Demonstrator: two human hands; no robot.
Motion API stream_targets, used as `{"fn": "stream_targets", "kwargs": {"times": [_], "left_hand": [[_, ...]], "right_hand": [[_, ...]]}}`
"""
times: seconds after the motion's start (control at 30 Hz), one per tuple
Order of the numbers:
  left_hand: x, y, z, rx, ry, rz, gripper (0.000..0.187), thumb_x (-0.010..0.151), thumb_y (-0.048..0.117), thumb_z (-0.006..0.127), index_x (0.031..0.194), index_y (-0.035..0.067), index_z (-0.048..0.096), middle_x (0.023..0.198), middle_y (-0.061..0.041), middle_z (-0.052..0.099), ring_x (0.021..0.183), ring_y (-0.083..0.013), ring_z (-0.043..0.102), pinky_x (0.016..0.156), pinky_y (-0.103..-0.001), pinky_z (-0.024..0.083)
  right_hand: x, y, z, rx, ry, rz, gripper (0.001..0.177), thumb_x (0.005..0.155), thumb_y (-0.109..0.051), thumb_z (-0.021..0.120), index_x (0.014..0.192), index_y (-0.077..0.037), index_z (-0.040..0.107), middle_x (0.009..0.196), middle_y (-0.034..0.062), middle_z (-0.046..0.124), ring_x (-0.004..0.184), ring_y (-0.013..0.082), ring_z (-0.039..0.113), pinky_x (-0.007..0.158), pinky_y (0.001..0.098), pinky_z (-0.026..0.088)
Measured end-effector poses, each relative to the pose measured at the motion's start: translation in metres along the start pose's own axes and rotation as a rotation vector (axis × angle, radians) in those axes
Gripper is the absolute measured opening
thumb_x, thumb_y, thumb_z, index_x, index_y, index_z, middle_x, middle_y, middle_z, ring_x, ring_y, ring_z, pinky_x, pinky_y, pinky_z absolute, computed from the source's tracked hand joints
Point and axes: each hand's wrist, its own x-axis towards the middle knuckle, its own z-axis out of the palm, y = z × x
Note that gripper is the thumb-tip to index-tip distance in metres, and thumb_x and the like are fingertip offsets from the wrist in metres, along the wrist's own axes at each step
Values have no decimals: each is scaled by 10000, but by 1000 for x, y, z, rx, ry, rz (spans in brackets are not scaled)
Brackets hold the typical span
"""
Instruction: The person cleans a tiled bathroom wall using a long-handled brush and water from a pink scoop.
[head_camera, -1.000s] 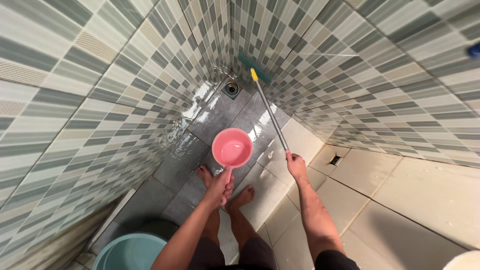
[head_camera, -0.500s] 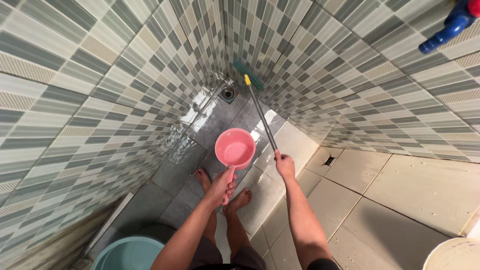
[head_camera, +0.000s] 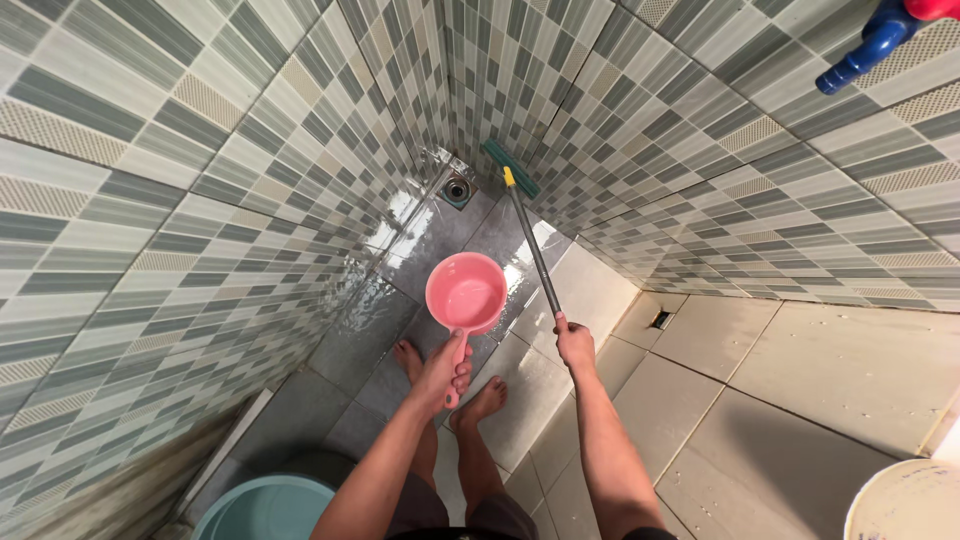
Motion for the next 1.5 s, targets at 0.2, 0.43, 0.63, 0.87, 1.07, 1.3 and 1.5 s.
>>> {"fn": "stream_targets", "kwargs": {"times": [0.2, 0.43, 0.63, 0.87, 1.07, 1.3, 1.5], "left_hand": [[-4, -4, -11, 1, 37, -17, 422, 1014, 531, 484, 979, 111, 501, 615, 23, 393, 456, -101, 351, 442, -285, 316], [-7, -6, -16, 5, 3, -9, 430, 1022, 541, 482, 966, 114, 490, 609, 29, 386, 451, -95, 343, 439, -281, 312], [-4, -9, -19, 36, 13, 3, 439, 1014, 547, 479, 970, 112, 513, 604, 33, 382, 449, -98, 348, 438, -281, 321], [-14, -6, -22, 40, 46, -24, 447, 1001, 549, 504, 978, 103, 512, 615, 29, 395, 462, -100, 354, 461, -287, 328], [-21, -2, -13, 35, 65, -42, 442, 990, 546, 524, 961, 105, 513, 608, 24, 387, 456, -103, 339, 458, -291, 318], [-5, -4, -8, 32, -3, -30, 443, 1001, 559, 495, 963, 117, 509, 608, 35, 382, 463, -95, 354, 460, -282, 322], [-3, -9, -12, 72, 1, -14, 441, 1014, 552, 479, 977, 113, 501, 612, 37, 381, 464, -94, 354, 456, -282, 324]], "right_hand": [[-56, -30, -13, 418, -107, -303, 472, 1009, -446, 658, 783, -31, 660, 597, -19, 485, 502, 48, 367, 457, 268, 272], [-62, -47, -28, 532, -107, -406, 413, 1007, -422, 634, 827, -51, 659, 591, -47, 510, 486, 47, 398, 445, 263, 303], [2, -7, -12, 238, -92, -194, 467, 954, -488, 673, 801, -49, 713, 567, -12, 543, 465, 86, 437, 455, 276, 343], [9, -21, -53, 200, -35, -317, 467, 961, -480, 685, 799, -45, 722, 574, -19, 553, 482, 58, 455, 467, 248, 366], [-22, -57, -84, 513, -135, -508, 380, 1006, -397, 639, 844, -56, 684, 579, -59, 505, 479, 35, 397, 444, 245, 292], [9, 0, -34, 360, -83, -314, 452, 970, -468, 680, 816, -44, 716, 573, -24, 531, 461, 55, 409, 437, 254, 315], [23, 46, -18, 186, -71, 116, 498, 905, -548, 704, 867, -53, 738, 591, 23, 556, 457, 127, 446, 442, 323, 334]]}}
